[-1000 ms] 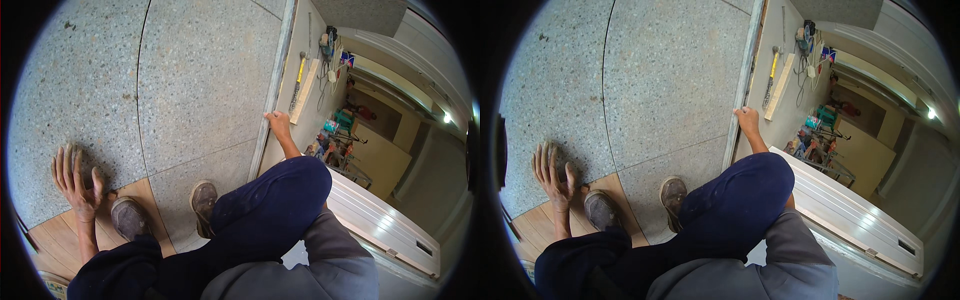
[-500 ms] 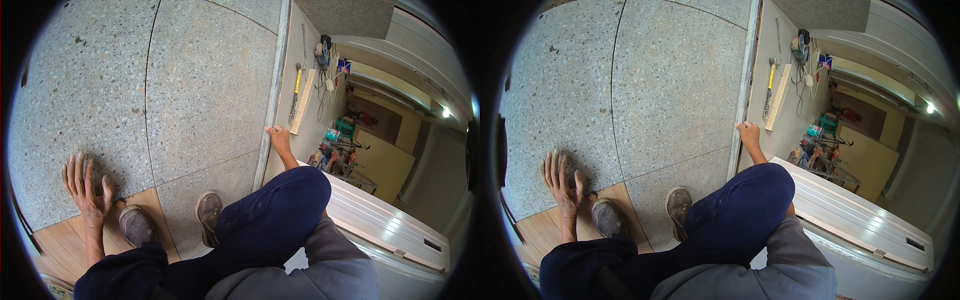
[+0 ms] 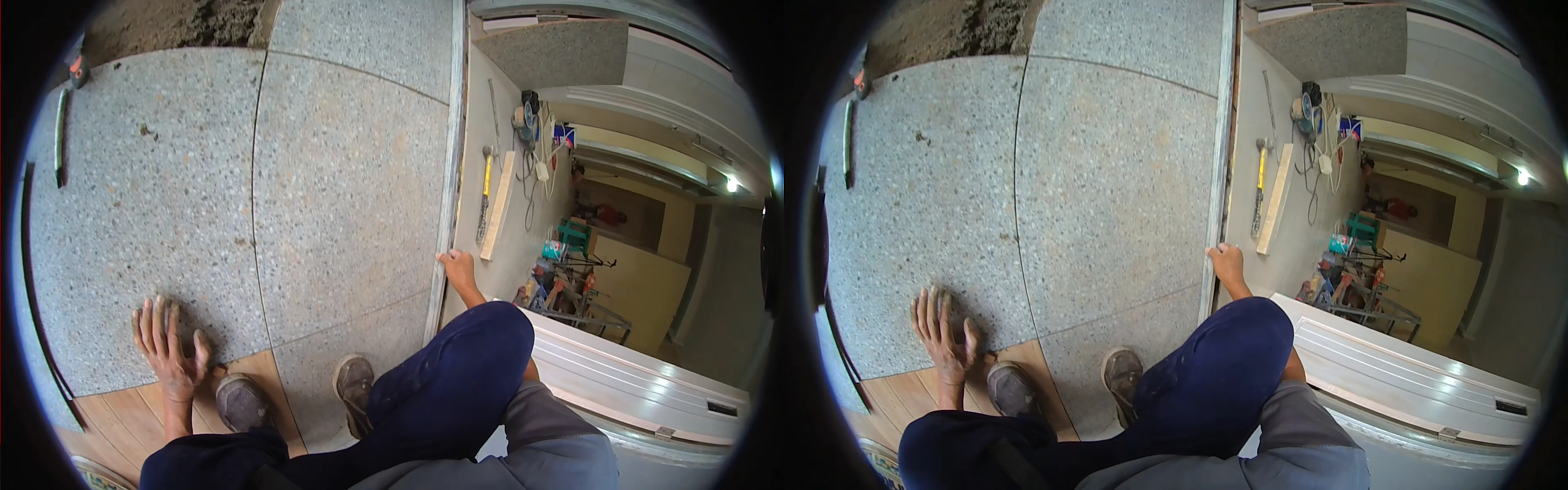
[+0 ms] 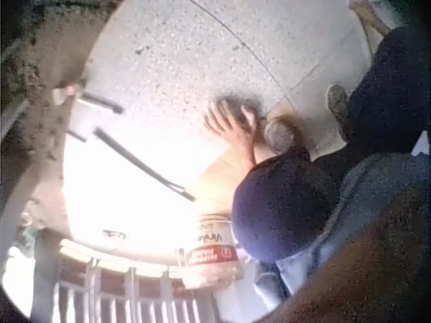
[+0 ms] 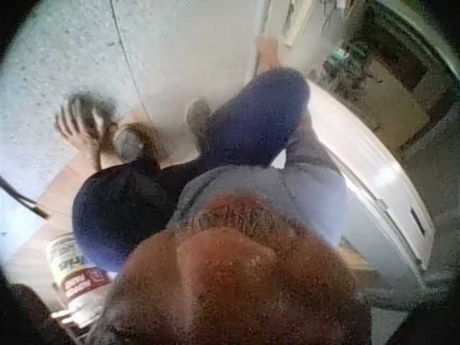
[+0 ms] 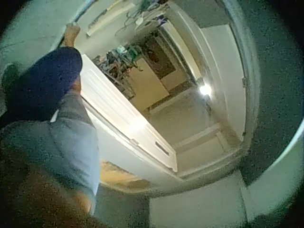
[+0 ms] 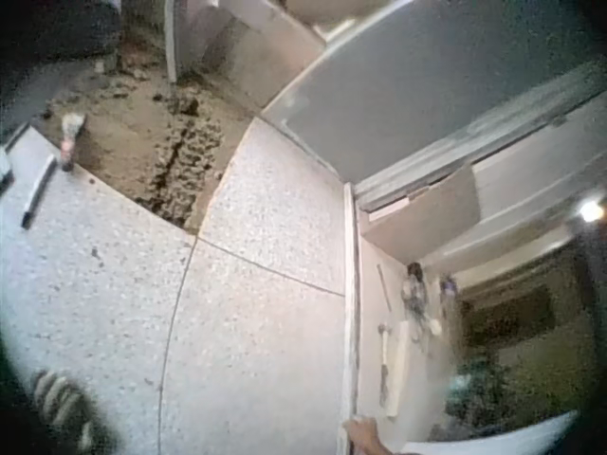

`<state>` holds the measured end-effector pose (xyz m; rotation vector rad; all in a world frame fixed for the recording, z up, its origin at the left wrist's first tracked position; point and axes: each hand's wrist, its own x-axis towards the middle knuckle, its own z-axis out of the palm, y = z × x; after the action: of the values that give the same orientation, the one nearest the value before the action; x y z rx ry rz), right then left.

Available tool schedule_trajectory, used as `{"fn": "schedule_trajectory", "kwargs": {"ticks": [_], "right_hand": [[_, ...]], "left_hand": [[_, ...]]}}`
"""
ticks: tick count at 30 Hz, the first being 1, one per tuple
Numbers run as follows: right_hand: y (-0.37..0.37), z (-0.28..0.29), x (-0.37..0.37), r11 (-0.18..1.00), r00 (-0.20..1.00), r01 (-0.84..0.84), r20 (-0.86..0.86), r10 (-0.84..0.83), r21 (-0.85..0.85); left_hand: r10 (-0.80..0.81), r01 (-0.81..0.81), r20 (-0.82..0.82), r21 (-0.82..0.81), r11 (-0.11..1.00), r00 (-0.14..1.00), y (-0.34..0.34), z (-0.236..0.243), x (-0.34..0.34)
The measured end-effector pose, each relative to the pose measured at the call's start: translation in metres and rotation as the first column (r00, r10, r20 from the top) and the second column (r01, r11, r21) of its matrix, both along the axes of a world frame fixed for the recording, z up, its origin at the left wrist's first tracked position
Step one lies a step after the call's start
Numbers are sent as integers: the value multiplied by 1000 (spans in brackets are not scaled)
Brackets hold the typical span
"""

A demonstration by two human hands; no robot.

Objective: The person aligns a metal straightedge along floor tiles by hand, positions a wooden block against the floor, and strikes it with a hammer. The person then touches the tile edges by hand and stands up.

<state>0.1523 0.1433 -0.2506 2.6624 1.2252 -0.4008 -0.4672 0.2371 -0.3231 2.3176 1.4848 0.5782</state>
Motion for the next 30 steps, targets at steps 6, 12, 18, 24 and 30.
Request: {"fn": "schedule_trajectory", "kwargs": {"ticks": [6, 12, 18, 24, 30], "right_hand": [[-6, -4, 7, 999, 999, -40, 11, 40, 23], [-4, -6, 6, 1000, 1000, -25, 3, 25, 12], [-6, -21, -19, 995, 986, -101, 134, 96, 28], [-6, -20, -33, 985, 979, -170, 120, 165, 38], [-1, -24, -20, 985, 997, -69, 45, 62, 157]], "left_hand": [[11, -10, 10, -4, 1000, 1000, 0, -2, 0], [2, -2, -5, -10, 1000, 1000, 0, 2, -1], [-31, 31, 13, -12, 999, 999, 0, 3, 0], [-28, 28, 2, -9, 1000, 1000, 0, 4, 0], [-27, 27, -4, -5, 1000, 1000, -2, 1, 2]]}}
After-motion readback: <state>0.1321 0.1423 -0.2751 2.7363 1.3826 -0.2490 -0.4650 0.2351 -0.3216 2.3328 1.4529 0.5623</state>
